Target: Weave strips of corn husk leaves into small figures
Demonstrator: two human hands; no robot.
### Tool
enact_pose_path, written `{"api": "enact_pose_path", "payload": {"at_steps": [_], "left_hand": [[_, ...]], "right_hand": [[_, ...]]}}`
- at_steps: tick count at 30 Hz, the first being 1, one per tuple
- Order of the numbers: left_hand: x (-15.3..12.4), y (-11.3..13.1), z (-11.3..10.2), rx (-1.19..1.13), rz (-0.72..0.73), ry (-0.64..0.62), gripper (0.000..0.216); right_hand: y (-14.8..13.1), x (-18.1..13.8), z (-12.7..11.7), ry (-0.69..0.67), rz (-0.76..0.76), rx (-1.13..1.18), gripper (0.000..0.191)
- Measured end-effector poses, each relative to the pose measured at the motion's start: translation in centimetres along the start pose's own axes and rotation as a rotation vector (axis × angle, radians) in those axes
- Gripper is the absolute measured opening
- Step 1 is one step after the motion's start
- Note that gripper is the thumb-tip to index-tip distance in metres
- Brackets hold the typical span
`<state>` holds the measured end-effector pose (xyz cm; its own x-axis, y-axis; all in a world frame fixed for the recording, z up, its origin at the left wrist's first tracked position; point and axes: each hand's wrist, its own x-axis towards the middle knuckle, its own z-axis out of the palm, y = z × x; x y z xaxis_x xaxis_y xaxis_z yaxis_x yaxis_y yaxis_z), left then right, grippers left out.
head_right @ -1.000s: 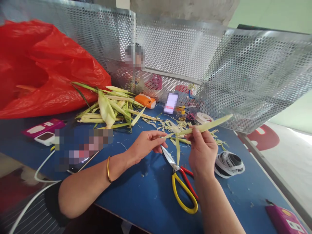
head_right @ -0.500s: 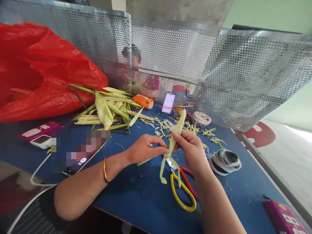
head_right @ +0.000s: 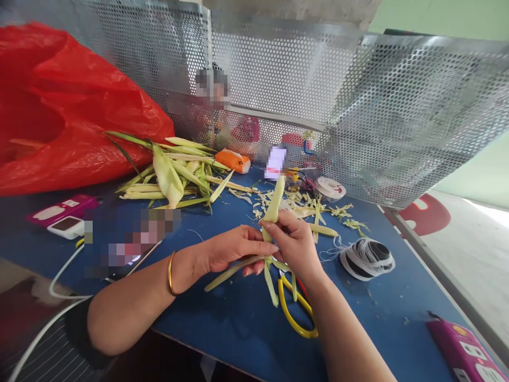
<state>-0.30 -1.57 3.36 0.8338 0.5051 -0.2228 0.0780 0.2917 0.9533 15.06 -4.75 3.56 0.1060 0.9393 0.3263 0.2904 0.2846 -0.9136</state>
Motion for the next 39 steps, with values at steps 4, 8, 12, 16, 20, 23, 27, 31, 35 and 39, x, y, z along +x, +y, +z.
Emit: {"api": "enact_pose_path", "payload": {"at_steps": [4, 8, 12, 16, 20, 23, 27, 31, 35, 39], "left_hand": [[0.1, -0.2, 0.2, 0.106, -0.06, 0.045, 0.018], [0.6, -0.5, -0.1, 0.173, -0.066, 0.123, 0.026], [1.0, -0.5, -0.6, 0.046, -0.02, 0.263, 0.019], [1.1, -0.3, -0.7, -0.039, 0.034, 0.385, 0.023], [1.3, -0.5, -0.8, 0.027, 0.133, 0.487, 0.022], [1.4, -0.8, -1.1, 0.173, 0.206, 0.481, 0.019], [1.4, -1.0, -1.4, 0.341, 0.228, 0.391, 0.023], [1.2, -0.7, -1.2, 0.333, 0.147, 0.287, 0.03], [0.8, -0.4, -0.9, 0.308, 0.111, 0.224, 0.029], [0.9, -0.5, -1.0, 0.383, 0.116, 0.245, 0.023]], "right_hand": [[0.2, -0.2, -0.2, -0.052, 0.011, 0.149, 0.015], [0.2, -0.5, -0.5, 0.027, -0.037, 0.182, 0.011], [-0.2, -1.2, 0.0, 0.211, -0.177, -0.036, 0.006], [-0.8, -1.8, 0.5, 0.354, -0.463, -0.38, 0.002], [-1.1, -2.2, 0.6, 0.388, -0.416, -0.442, 0.011], [-1.2, -2.1, 0.4, 0.376, -0.29, -0.317, 0.017], [-1.4, -1.8, 0.1, 0.393, -0.272, -0.256, 0.016], [-1.6, -1.6, -0.4, 0.488, -0.321, -0.265, 0.012], [-1.4, -0.7, -0.9, 0.373, -0.133, -0.053, 0.018], [-0.5, -0.1, -0.5, 0.004, 0.109, -0.029, 0.03]]}}
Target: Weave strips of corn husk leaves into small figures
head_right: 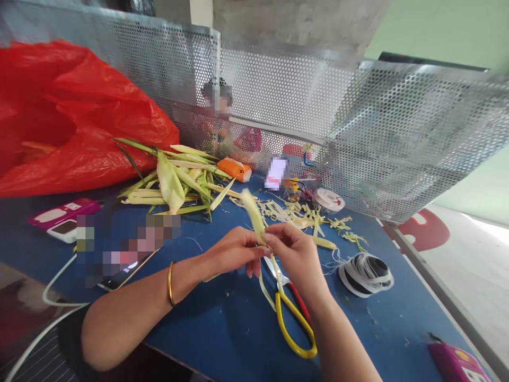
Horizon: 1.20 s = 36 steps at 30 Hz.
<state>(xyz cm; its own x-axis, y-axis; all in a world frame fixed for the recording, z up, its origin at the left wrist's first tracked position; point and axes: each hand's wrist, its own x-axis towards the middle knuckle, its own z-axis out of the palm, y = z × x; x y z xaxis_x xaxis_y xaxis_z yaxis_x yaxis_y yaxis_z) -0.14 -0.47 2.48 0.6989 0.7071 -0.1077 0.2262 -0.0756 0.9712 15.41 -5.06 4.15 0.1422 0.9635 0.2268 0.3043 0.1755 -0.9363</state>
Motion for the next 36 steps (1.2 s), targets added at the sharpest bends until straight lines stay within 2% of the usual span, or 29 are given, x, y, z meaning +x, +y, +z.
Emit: {"api": "enact_pose_path", "payload": {"at_steps": [1, 3, 8, 10, 14, 17, 21, 26, 29, 34, 36], "left_hand": [[0.0, -0.1, 0.0, 0.03, 0.002, -0.002, 0.023], [0.1, -0.2, 0.0, 0.057, 0.012, -0.02, 0.022], [0.1, -0.2, 0.1, -0.056, -0.011, -0.039, 0.025], [0.2, -0.2, 0.1, -0.086, -0.039, -0.058, 0.026], [0.2, -0.2, 0.0, -0.097, -0.059, -0.116, 0.019], [0.2, -0.1, 0.0, -0.089, -0.068, -0.113, 0.016], [-0.1, 0.2, 0.1, -0.099, -0.071, -0.111, 0.016], [-0.3, 0.6, -0.1, -0.066, -0.04, -0.181, 0.024], [-0.3, 0.6, -0.3, -0.043, -0.063, -0.165, 0.021], [-0.3, 0.5, -0.1, -0.051, -0.086, -0.168, 0.019], [-0.3, 0.5, 0.0, -0.051, -0.096, -0.191, 0.018]], "right_hand": [[0.2, 0.0, 0.2, -0.052, 0.022, -0.002, 0.03], [0.7, 0.0, 0.7, -0.073, 0.026, -0.005, 0.026], [0.7, -0.3, 1.2, 0.042, 0.007, 0.029, 0.015], [0.5, -0.3, 1.0, 0.023, 0.035, 0.085, 0.011], [0.1, -0.2, 0.4, -0.113, 0.073, 0.087, 0.015], [0.2, -0.2, 0.5, -0.093, 0.07, 0.071, 0.027], [0.5, -0.2, 0.8, -0.035, 0.155, 0.259, 0.015], [0.1, -0.1, 0.2, -0.203, 0.329, 0.486, 0.02], [0.0, 0.0, -0.4, -0.257, 0.284, 0.436, 0.024], [0.2, 0.2, -0.7, -0.081, -0.003, 0.136, 0.029], [0.3, 0.2, -0.6, -0.038, -0.066, 0.078, 0.028]]}}
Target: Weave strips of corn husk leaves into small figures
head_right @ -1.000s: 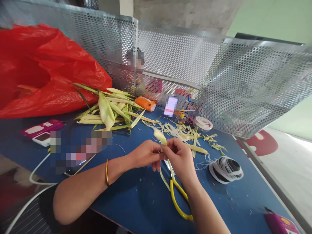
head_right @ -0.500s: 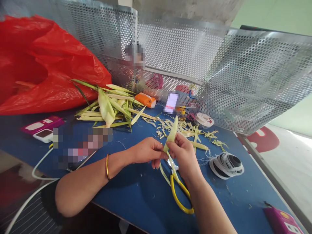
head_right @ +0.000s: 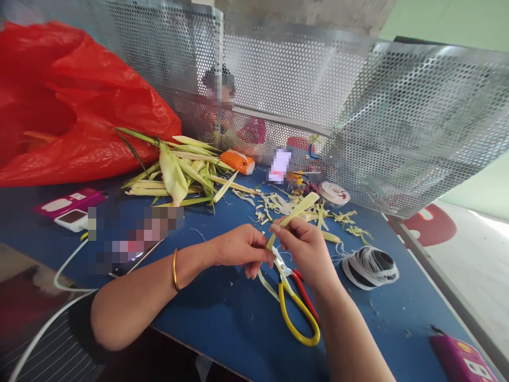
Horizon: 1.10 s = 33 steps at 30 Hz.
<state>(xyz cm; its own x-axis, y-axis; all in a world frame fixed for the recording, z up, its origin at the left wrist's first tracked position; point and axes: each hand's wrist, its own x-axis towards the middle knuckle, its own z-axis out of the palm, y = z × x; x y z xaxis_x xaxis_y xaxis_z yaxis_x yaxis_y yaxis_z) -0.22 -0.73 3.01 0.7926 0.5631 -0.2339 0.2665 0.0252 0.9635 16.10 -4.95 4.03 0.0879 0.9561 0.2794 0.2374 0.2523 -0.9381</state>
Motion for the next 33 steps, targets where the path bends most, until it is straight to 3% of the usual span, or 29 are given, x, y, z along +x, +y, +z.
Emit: {"api": "enact_pose_path", "payload": {"at_steps": [6, 10, 12, 15, 17, 27, 33], "left_hand": [[0.1, -0.1, -0.2, -0.126, 0.027, 0.039, 0.019], [0.3, -0.1, -0.6, -0.357, 0.036, 0.172, 0.031], [0.4, 0.0, -0.7, -0.445, 0.025, 0.232, 0.031], [0.3, 0.4, -1.0, -0.522, 0.037, 0.3, 0.027], [0.1, 0.6, -1.3, -0.552, 0.053, 0.313, 0.027], [0.4, -0.1, -3.5, -0.768, 0.064, 0.284, 0.015], [0.4, 0.2, -4.2, -0.912, 0.047, 0.21, 0.023]], "right_hand": [[-0.3, -0.6, 0.4, 0.254, -0.172, 0.012, 0.013], [-0.9, -2.0, 1.2, 0.337, -0.431, -0.304, 0.004], [-0.7, -2.6, 1.6, 0.284, -0.646, -0.521, 0.009], [0.0, -3.0, 2.0, 0.057, -0.998, -0.796, 0.022], [0.6, -2.8, 2.2, -0.021, -1.107, -0.892, 0.024], [1.5, -1.3, 2.4, -0.14, -1.113, -1.134, 0.03], [1.6, -1.1, 2.0, -0.097, -1.108, -1.205, 0.031]]}}
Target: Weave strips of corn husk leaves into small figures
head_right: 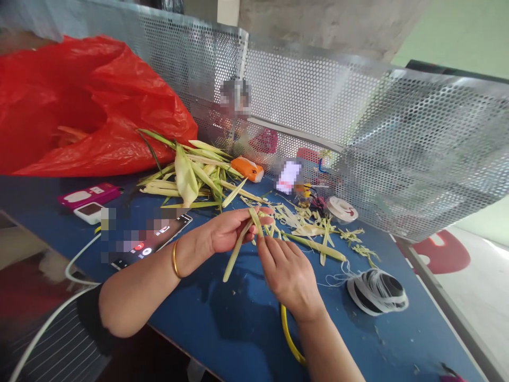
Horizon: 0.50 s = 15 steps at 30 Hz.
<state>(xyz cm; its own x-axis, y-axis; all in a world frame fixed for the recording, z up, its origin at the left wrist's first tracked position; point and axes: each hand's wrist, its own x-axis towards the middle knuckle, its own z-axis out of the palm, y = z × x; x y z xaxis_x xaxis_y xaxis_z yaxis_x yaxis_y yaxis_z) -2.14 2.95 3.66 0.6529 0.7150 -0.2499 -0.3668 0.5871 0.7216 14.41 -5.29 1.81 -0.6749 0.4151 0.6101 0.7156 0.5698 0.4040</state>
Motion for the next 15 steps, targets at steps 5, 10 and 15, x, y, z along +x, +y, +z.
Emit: {"api": "enact_pose_path", "payload": {"at_steps": [5, 10, 15], "left_hand": [[-0.2, 0.0, 0.6, -0.089, 0.015, 0.07, 0.022], [-0.4, -1.1, 1.5, -0.031, 0.116, 0.098, 0.018], [-0.5, -2.7, 2.0, 0.06, 0.15, 0.059, 0.018]], "right_hand": [[0.1, 0.1, -0.1, -0.021, 0.05, 0.028, 0.022], [-0.4, 0.4, -0.8, 0.068, 0.086, -0.038, 0.024], [-1.5, 0.9, -0.2, -0.02, -0.01, -0.035, 0.023]]}}
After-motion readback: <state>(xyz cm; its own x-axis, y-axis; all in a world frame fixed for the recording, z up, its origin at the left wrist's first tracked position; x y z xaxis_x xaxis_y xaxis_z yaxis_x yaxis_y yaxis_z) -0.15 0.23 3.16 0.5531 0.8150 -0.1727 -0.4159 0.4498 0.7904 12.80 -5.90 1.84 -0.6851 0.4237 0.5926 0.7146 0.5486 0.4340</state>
